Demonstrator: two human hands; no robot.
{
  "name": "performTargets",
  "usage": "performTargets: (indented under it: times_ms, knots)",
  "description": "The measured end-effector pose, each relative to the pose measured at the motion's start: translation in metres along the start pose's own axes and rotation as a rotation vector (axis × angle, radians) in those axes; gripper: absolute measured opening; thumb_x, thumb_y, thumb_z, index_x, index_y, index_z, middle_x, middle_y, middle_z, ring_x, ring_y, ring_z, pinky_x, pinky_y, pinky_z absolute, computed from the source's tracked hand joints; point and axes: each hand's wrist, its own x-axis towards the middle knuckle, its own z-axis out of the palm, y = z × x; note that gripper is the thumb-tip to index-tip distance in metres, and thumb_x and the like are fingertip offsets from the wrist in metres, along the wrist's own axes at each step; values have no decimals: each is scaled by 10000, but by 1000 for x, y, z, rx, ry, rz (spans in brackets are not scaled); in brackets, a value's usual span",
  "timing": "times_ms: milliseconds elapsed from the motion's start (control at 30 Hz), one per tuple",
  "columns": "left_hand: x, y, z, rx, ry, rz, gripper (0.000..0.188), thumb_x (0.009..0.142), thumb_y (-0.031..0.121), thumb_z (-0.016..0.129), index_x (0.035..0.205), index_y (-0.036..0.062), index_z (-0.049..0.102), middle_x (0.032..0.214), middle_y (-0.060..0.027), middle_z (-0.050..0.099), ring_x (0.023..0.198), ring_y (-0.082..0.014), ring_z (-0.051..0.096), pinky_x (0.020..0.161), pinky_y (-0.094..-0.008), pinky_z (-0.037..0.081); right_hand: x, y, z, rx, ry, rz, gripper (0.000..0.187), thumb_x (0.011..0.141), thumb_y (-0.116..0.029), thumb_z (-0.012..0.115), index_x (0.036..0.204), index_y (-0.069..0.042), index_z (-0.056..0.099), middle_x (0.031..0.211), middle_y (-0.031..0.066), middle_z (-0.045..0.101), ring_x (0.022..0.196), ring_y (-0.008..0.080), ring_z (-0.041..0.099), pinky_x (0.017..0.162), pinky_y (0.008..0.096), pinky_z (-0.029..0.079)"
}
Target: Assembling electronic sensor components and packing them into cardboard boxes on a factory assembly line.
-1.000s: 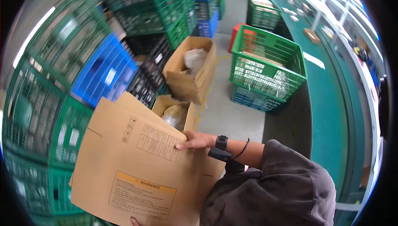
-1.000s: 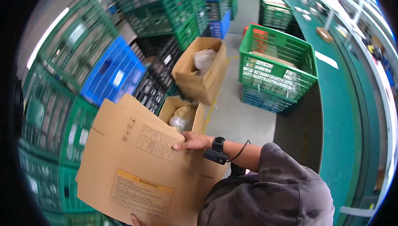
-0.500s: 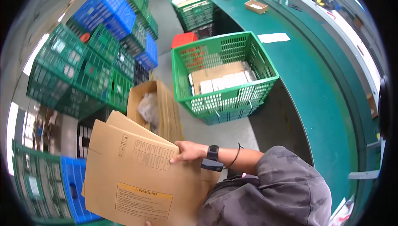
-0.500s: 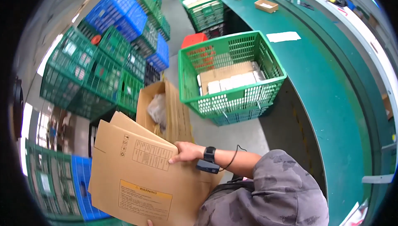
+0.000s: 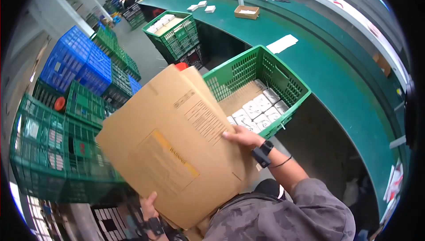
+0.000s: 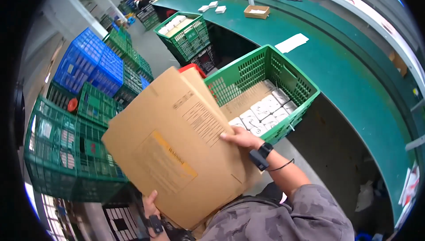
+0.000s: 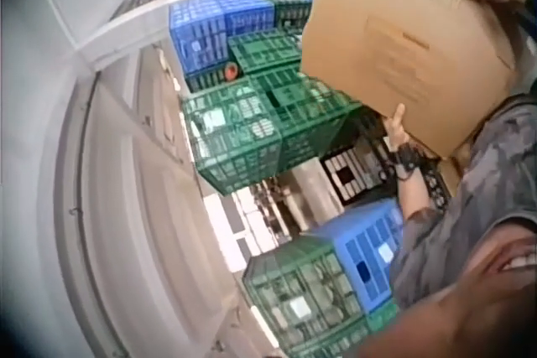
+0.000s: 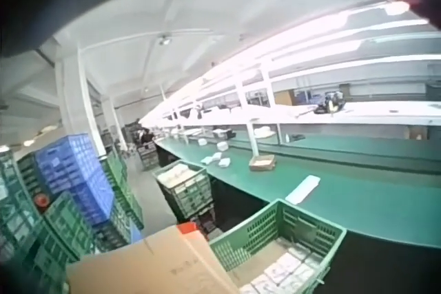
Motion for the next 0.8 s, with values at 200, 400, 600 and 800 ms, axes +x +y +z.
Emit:
performTargets:
  times_ms: [200,400,600,800]
  knots:
    - [141,54,-21,86,-229,-40,634,870,30,687,1449,44,429,1352,-127,565,1196,-304,580,1021,-437,493,2,66,-47,-309,608,-114,458,1029,-441,498,1147,-25,649,989,126,678,953,242,638,817,339,496]
    - [196,91,-48,16,-48,-48,532,934,131,651,1423,20,475,1362,-136,583,1190,-296,596,1009,-429,499,-65,87,40,-890,992,-82,272,864,-152,716,1082,5,667,1042,196,672,976,351,654,876,412,523]
    - [354,132,-20,-99,55,-183,609,965,396,637,1405,2,487,1344,-139,593,1187,-297,589,998,-431,500,-43,56,104,-123,905,269,277,881,-137,701,1108,19,678,959,169,717,853,274,705,806,345,561]
    - [570,127,52,-110,-78,-170,626,970,435,614,1397,-7,492,1335,-149,590,1188,-302,581,1007,-428,488,41,7,144,-135,995,517,324,877,-173,717,1142,7,674,1060,167,706,980,282,689,863,374,547]
